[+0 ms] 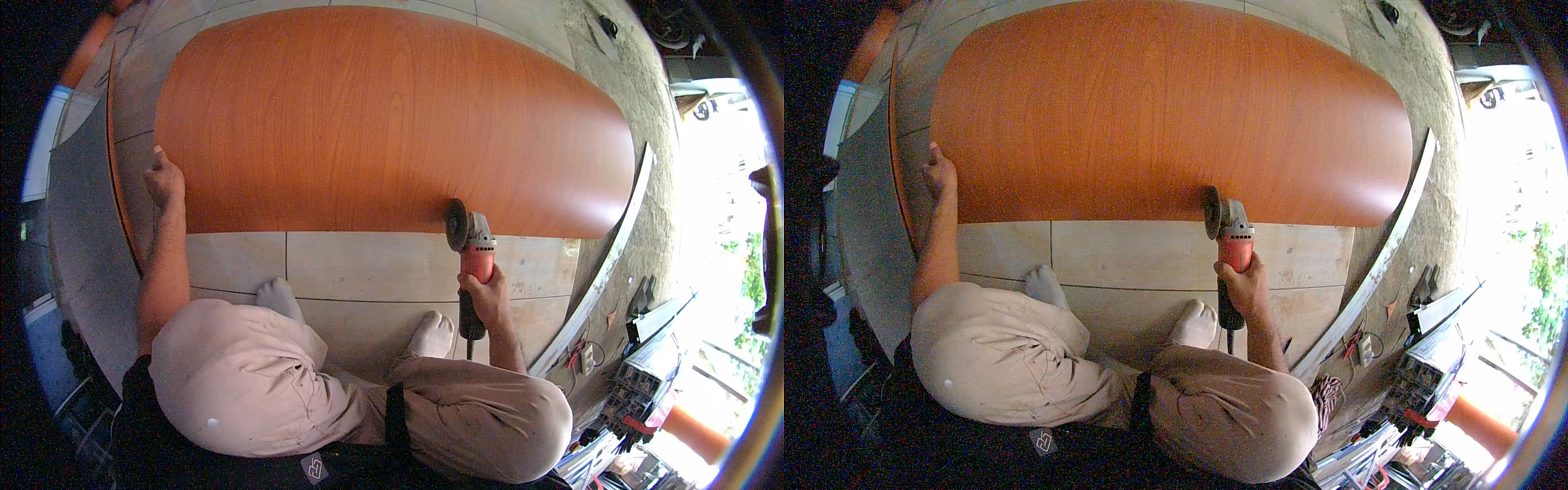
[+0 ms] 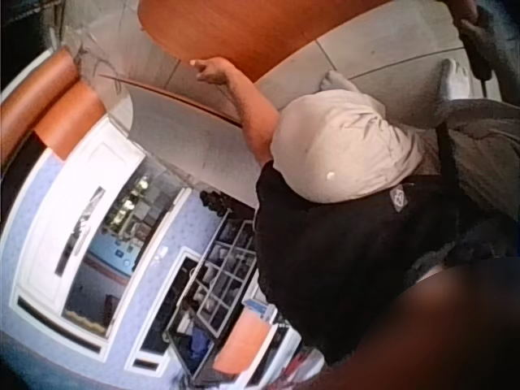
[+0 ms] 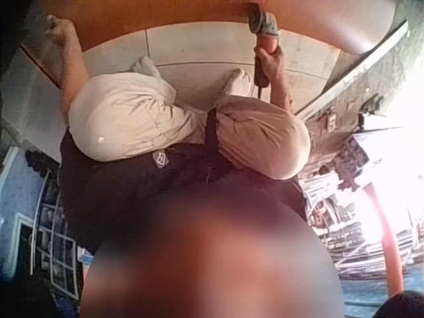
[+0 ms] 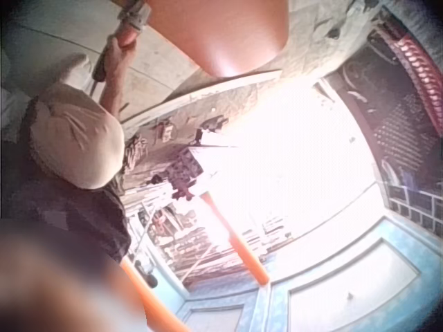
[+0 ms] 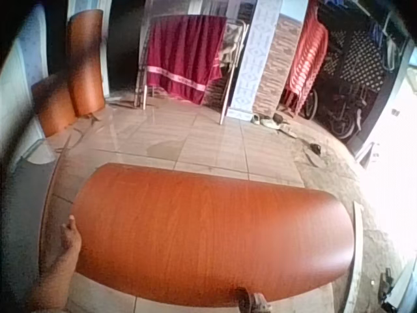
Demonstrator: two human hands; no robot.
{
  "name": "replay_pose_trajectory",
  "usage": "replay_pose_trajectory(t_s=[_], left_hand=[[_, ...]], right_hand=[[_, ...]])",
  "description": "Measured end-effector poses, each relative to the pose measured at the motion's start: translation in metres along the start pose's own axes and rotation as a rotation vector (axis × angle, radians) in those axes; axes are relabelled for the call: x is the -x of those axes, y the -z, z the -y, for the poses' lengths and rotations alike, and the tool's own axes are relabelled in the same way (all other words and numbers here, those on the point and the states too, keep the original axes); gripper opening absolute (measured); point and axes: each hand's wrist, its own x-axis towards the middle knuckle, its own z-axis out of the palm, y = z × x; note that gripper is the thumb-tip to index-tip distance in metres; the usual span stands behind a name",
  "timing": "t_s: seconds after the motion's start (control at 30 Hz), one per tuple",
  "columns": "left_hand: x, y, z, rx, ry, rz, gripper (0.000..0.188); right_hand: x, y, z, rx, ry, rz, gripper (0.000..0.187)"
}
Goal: The person marks a straight line on a large orange laminate sheet using a metal straightedge and a utility knife, then cuts along the marked line with an angle grinder. The cut separates the sheet into two pieces.
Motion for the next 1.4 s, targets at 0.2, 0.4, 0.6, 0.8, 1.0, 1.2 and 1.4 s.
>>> replay_pose_trajectory(t_s=[0.2,0.4,0.6,0.8,1.0,1.2,1.4], left_hand=[[-0.019,-0.015,0.027,0.044,-0.083,-0.003,0.084],[-0.003,-0.014,0.029,0.443,-0.272,-0.163,0.066],[0.124,0.069,-0.067,0.303,-1.378,0.159,0.03],[0.229,0.091,-0.159,0.316,-2.177,1.082,0.015],[0.336,0.103,-0.201,0.24,-2.283,1.424,0.012],[0.539,0.094,-0.136,0.179,-2.004,2.097,0.029],[0.694,0.153,-0.064,0.027,-0.821,2.912,0.059]], right_hand=[[0.014,0.007,0.002,-0.153,-0.013,-0.02,0.037],[0.036,0.051,0.0,-0.33,0.001,-0.117,0.041],[0.078,0.162,-0.006,-0.319,0.091,-0.317,0.037],[0.134,0.261,-0.032,-0.062,-0.02,-0.59,0.033],[0.204,0.299,-0.061,-0.045,-0.089,-0.756,0.04],[0.216,0.312,-0.059,-0.32,-0.093,-0.909,0.038],[0.194,0.38,-0.014,-0.485,0.045,-0.984,0.04]])
